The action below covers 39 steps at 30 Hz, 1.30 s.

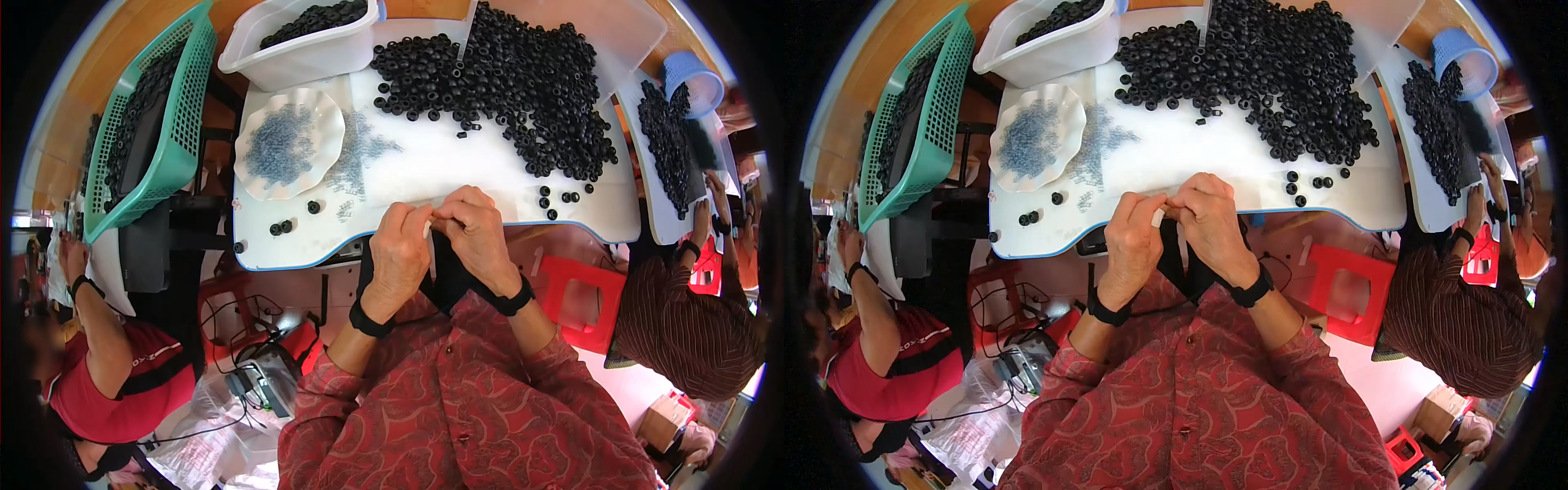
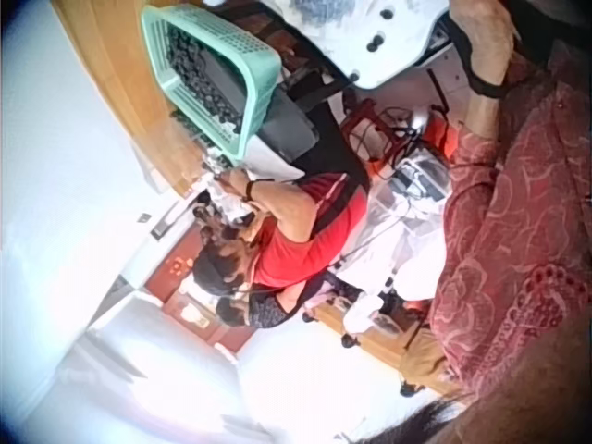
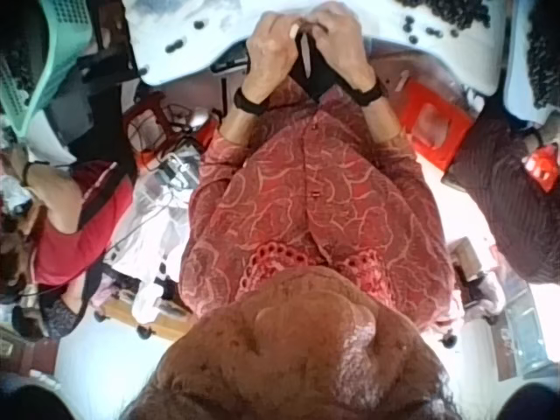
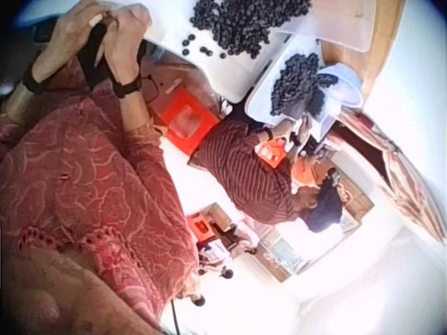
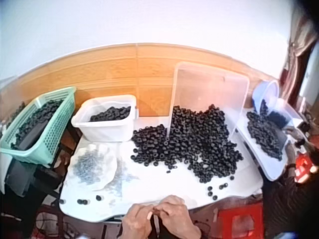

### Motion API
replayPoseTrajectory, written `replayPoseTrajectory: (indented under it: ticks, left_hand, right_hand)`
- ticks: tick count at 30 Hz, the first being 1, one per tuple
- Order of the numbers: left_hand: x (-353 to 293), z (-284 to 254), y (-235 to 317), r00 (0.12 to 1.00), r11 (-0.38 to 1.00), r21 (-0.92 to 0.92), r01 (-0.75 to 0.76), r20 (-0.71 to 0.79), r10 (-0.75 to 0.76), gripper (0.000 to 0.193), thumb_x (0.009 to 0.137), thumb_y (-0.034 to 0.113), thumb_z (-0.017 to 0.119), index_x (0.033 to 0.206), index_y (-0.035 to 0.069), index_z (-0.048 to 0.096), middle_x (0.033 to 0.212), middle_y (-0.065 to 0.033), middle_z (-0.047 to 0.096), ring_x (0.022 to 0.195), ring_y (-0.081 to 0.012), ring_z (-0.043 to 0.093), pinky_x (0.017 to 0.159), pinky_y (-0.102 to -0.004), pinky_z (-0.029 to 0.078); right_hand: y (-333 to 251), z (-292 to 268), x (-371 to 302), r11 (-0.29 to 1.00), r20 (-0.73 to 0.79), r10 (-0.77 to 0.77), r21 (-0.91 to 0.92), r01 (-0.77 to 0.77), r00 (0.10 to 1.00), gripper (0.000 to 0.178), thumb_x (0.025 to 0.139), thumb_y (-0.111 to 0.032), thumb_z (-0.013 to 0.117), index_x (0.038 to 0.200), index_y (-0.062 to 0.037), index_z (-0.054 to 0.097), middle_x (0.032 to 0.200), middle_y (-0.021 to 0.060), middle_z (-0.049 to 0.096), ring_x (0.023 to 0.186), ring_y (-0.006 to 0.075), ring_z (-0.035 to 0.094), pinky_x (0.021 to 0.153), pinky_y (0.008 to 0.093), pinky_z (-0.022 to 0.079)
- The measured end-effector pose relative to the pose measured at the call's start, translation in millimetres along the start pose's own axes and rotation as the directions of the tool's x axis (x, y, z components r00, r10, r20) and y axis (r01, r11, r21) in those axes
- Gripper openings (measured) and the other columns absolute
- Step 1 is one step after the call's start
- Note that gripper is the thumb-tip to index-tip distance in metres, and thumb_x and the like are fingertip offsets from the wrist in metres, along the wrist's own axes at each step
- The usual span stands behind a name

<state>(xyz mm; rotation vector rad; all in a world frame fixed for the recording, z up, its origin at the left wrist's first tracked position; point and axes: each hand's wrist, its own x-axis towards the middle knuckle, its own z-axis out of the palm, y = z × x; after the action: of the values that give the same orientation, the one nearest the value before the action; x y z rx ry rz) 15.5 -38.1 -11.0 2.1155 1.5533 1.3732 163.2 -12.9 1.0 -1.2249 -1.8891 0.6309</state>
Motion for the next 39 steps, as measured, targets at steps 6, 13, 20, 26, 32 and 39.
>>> replayPoseTrajectory:
  ticks: [6, 13, 20, 26, 32, 39]
  left_hand:
    - [4, -2, 4, 0.997, 0.995, -0.071, 0.074, -0.028, -0.076, 0.027, 0.078, -0.012, 0.061, 0.103, -0.002, 0.068, 0.090, -0.0161, 0.062, 0.078, -0.0333, 0.066, 0.067, -0.0380, 0.055]
    - [11, -6, -3, 0.992, 0.990, -0.072, 0.123, 0.008, -0.123, 0.027, 0.079, -0.012, 0.061, 0.103, -0.001, 0.068, 0.093, -0.0175, 0.064, 0.080, -0.0347, 0.067, 0.069, -0.0392, 0.055]
    - [9, 0, -6, 0.998, 0.997, -0.059, 0.053, -0.035, -0.055, 0.034, 0.073, -0.013, 0.061, 0.104, 0.000, 0.067, 0.093, -0.0150, 0.062, 0.081, -0.0337, 0.066, 0.068, -0.0391, 0.055]
    - [15, -2, -2, 0.997, 0.998, -0.044, 0.041, -0.057, -0.044, 0.033, 0.073, -0.013, 0.060, 0.103, -0.001, 0.067, 0.092, -0.0160, 0.063, 0.081, -0.0339, 0.066, 0.068, -0.0385, 0.055]
    - [33, -6, -14, 0.995, 0.999, 0.011, -0.046, -0.091, 0.047, 0.030, 0.074, -0.008, 0.064, 0.103, -0.001, 0.066, 0.091, -0.0132, 0.061, 0.080, -0.0315, 0.064, 0.064, -0.0384, 0.055]
    - [28, -1, -24, 0.996, 0.996, 0.022, -0.082, -0.041, 0.083, 0.029, 0.076, -0.008, 0.064, 0.105, -0.003, 0.065, 0.090, -0.0133, 0.058, 0.081, -0.0313, 0.062, 0.065, -0.0388, 0.054]
  right_hand:
    - [-2, 6, 5, 0.980, -0.062, -0.147, -0.145, 0.136, 0.987, 0.014, 0.074, 0.002, 0.074, 0.084, -0.0055, 0.068, 0.084, 0.0039, 0.060, 0.081, 0.0230, 0.057, 0.085, 0.0364, 0.037]
    - [1, 14, 14, 0.956, -0.049, -0.242, -0.184, 0.230, 0.969, 0.016, 0.074, 0.002, 0.072, 0.087, -0.0066, 0.066, 0.086, 0.0033, 0.056, 0.085, 0.0237, 0.055, 0.087, 0.0390, 0.037]
    - [2, 13, 10, 0.950, -0.045, -0.250, -0.206, 0.236, 0.967, 0.018, 0.072, 0.001, 0.074, 0.087, -0.0060, 0.065, 0.088, 0.0034, 0.055, 0.087, 0.0235, 0.054, 0.087, 0.0394, 0.038]
    - [4, 21, 13, 0.948, -0.145, -0.283, -0.191, 0.254, 0.948, 0.020, 0.071, 0.002, 0.074, 0.086, -0.0060, 0.064, 0.086, 0.0032, 0.056, 0.082, 0.0232, 0.055, 0.085, 0.0390, 0.037]
    - [-1, 30, 33, 0.936, -0.207, -0.305, -0.245, 0.252, 0.930, 0.019, 0.070, 0.002, 0.074, 0.084, -0.0066, 0.065, 0.085, 0.0020, 0.056, 0.080, 0.0219, 0.054, 0.085, 0.0379, 0.035]
    - [5, 27, 30, 0.981, -0.132, -0.164, -0.123, 0.148, 0.978, 0.016, 0.072, 0.004, 0.072, 0.083, -0.0070, 0.066, 0.087, 0.0013, 0.057, 0.084, 0.0217, 0.054, 0.087, 0.0383, 0.034]
